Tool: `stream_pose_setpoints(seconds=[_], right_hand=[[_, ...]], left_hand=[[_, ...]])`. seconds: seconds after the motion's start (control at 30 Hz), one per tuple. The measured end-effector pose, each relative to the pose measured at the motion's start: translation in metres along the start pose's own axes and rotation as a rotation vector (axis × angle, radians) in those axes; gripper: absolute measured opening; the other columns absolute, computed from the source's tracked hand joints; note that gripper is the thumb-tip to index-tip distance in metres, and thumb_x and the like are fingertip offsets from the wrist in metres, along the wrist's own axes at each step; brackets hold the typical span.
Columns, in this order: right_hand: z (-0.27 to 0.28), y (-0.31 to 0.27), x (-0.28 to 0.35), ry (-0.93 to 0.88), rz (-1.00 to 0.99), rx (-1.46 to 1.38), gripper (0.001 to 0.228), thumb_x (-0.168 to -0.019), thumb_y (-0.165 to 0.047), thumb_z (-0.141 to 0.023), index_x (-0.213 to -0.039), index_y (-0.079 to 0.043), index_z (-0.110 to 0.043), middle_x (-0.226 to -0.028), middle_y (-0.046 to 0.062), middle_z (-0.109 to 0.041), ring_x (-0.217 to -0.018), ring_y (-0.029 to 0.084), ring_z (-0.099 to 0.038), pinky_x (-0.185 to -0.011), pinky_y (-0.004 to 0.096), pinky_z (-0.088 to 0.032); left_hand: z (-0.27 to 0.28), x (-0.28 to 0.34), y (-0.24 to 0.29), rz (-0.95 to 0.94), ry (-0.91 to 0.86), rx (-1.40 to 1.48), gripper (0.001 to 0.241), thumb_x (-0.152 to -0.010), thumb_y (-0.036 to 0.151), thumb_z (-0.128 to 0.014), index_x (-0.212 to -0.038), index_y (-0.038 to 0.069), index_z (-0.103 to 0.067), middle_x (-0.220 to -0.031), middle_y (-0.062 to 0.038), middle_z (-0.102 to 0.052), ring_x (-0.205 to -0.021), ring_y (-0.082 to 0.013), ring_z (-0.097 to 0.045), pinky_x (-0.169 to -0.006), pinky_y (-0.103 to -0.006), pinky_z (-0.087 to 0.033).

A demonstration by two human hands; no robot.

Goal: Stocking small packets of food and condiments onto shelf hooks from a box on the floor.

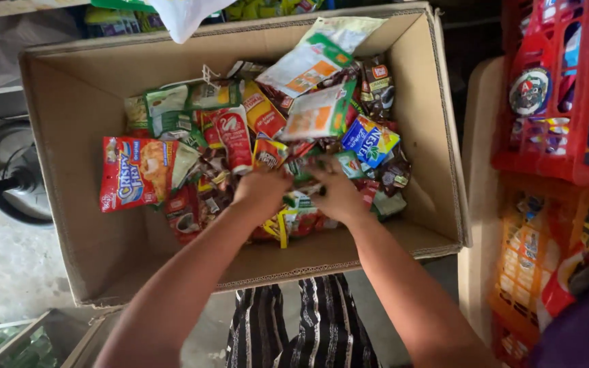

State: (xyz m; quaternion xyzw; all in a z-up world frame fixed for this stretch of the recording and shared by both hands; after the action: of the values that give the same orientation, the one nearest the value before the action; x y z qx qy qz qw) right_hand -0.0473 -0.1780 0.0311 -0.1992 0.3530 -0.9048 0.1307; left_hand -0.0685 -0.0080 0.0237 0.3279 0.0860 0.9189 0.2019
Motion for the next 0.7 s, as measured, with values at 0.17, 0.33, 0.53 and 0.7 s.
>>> stream_pose_setpoints(seconds=[0.17, 0.33, 0.53, 0.7], right_hand=[[-0.001, -0.015, -0.001, -0.165, -0.039, 0.008, 0.062, -0.068, -0.003, -0.074, -0.125, -0.028, -0.072, -0.152, 0.012, -0.047, -0.128, 0.036, -0.057, -0.102, 0.04, -0.05], [-0.003, -0.014, 0.001, -0.288, -0.159, 0.275, 0.056, -0.072, -0.008, -0.076, -0.121, -0.036, -0.075, -0.152, 0.009, -0.046, -0.129, 0.036, -0.054, -0.104, 0.043, -0.048], [-0.011, -0.005, 0.001, -0.263, -0.165, 0.324, 0.061, -0.074, 0.002, -0.069, -0.121, -0.037, -0.075, -0.154, 0.008, -0.042, -0.132, 0.039, -0.048, -0.103, 0.048, -0.047], [-0.012, 0.0, -0.003, -0.13, -0.117, 0.138, 0.06, -0.075, 0.007, -0.062, -0.125, -0.024, -0.072, -0.154, 0.013, -0.046, -0.123, 0.044, -0.054, -0.101, 0.047, -0.049]], left_hand=[[0.04, 0.047, -0.018, 0.044, -0.202, 0.174, 0.05, -0.076, 0.024, -0.08, -0.125, 0.023, -0.067, -0.122, -0.012, -0.066, -0.112, -0.0343, -0.064, -0.088, -0.0483, -0.056], [0.043, 0.036, -0.044, -0.298, -0.302, 0.408, 0.085, -0.06, 0.028, -0.094, -0.137, 0.017, -0.058, -0.129, -0.017, -0.065, -0.116, -0.039, -0.063, -0.094, -0.0497, -0.051], [0.071, -0.066, -0.07, 0.272, 0.095, 0.432, 0.028, -0.098, 0.026, -0.06, -0.123, 0.025, -0.069, -0.126, -0.011, -0.073, -0.113, -0.0341, -0.069, -0.093, -0.0501, -0.054], [-0.038, -0.139, -0.093, 0.361, 0.592, -0.098, 0.05, -0.078, 0.03, -0.068, -0.127, 0.039, -0.063, -0.154, -0.012, -0.043, -0.135, -0.0478, -0.047, -0.092, -0.0566, -0.054]])
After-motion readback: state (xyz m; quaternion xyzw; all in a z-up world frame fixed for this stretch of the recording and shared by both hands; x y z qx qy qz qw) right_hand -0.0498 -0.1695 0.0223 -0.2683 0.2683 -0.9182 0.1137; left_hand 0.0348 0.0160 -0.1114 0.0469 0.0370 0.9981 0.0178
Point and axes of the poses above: each hand's wrist, its own x-axis away from the middle knuckle, its own z-axis out of the back of the hand, y = z × x, the point moved 6 cm from there along -x, towards the middle knuckle
